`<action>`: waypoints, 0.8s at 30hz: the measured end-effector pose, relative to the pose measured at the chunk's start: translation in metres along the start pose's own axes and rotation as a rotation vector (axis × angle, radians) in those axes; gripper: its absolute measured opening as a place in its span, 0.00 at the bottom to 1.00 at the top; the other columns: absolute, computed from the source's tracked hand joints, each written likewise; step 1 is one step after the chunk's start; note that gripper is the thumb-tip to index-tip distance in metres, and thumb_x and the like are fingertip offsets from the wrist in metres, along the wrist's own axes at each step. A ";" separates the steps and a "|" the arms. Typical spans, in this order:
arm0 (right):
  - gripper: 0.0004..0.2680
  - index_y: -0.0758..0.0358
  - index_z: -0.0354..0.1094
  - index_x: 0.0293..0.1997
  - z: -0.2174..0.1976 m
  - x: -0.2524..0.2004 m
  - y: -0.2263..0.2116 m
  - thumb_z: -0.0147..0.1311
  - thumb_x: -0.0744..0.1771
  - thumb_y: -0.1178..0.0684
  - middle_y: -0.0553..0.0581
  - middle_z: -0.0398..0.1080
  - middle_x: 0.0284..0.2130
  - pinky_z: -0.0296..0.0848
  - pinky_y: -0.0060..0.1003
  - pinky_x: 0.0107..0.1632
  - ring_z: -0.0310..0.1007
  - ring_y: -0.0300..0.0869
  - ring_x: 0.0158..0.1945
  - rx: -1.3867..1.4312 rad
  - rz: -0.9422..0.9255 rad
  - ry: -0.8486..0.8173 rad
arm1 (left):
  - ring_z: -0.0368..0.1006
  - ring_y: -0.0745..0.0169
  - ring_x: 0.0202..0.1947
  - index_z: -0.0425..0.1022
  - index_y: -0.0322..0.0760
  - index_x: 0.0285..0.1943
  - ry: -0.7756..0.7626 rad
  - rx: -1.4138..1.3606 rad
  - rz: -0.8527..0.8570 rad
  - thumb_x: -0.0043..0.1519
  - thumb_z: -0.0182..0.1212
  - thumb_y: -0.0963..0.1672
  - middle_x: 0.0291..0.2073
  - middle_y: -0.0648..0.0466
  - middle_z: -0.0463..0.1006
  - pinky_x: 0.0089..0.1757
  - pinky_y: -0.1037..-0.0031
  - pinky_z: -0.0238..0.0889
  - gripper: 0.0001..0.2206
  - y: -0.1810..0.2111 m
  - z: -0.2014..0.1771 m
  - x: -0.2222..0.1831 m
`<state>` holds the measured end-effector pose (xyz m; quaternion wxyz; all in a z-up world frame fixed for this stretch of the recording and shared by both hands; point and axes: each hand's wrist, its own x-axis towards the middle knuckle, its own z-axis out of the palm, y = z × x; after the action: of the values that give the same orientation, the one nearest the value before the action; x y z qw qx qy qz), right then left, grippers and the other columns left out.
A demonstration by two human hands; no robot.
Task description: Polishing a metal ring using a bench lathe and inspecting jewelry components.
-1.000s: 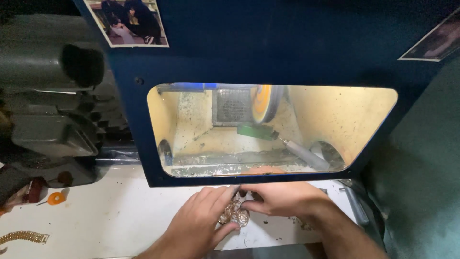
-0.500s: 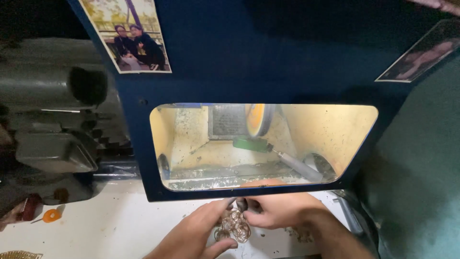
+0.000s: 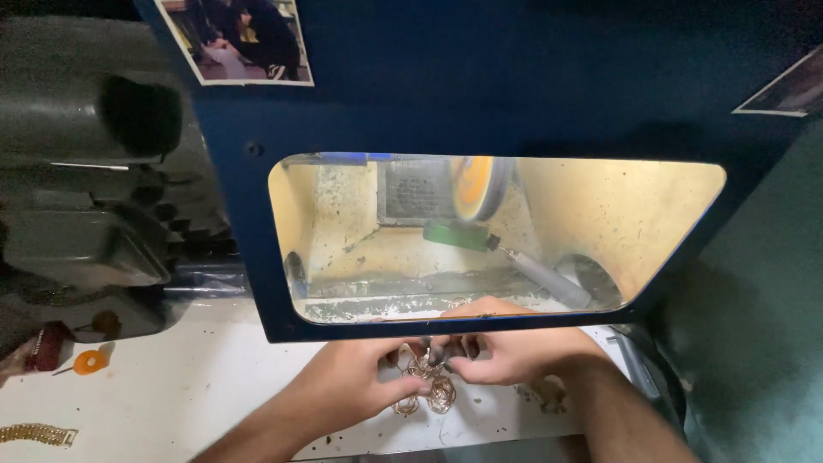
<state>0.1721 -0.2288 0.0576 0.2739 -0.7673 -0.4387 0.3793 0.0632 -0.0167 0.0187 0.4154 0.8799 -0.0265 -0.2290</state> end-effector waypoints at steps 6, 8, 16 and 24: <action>0.04 0.57 0.73 0.35 0.006 0.004 0.014 0.53 0.62 0.57 0.49 0.76 0.28 0.76 0.32 0.33 0.74 0.38 0.29 0.051 -0.200 0.149 | 0.67 0.74 0.26 0.83 0.59 0.39 0.086 -0.131 -0.037 0.58 0.67 0.50 0.25 0.69 0.76 0.35 0.81 0.59 0.04 -0.007 0.011 -0.002; 0.03 0.57 0.72 0.34 0.006 0.004 0.016 0.52 0.62 0.57 0.48 0.74 0.27 0.73 0.33 0.33 0.73 0.38 0.29 0.056 -0.221 0.168 | 0.63 0.76 0.23 0.83 0.59 0.39 0.050 -0.154 -0.097 0.60 0.66 0.50 0.24 0.71 0.75 0.33 0.82 0.56 0.03 -0.002 0.006 -0.004; 0.04 0.55 0.76 0.36 0.003 0.000 0.011 0.60 0.61 0.56 0.46 0.82 0.33 0.82 0.29 0.40 0.82 0.35 0.35 0.206 -0.120 0.197 | 0.77 0.80 0.35 0.91 0.56 0.39 0.119 -0.303 -0.204 0.57 0.69 0.50 0.32 0.72 0.88 0.40 0.85 0.65 0.07 -0.002 -0.001 -0.004; 0.03 0.56 0.74 0.38 0.009 0.010 0.025 0.59 0.64 0.55 0.45 0.78 0.32 0.75 0.31 0.39 0.78 0.36 0.35 0.038 -0.237 0.267 | 0.76 0.64 0.32 0.86 0.49 0.43 0.457 -0.062 0.431 0.59 0.68 0.44 0.31 0.61 0.83 0.37 0.77 0.67 0.06 -0.029 0.019 0.000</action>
<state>0.1797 -0.2305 0.0304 0.3871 -0.7485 -0.4782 0.2473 0.0512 -0.0114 -0.0136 0.4761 0.8697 -0.1116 0.0673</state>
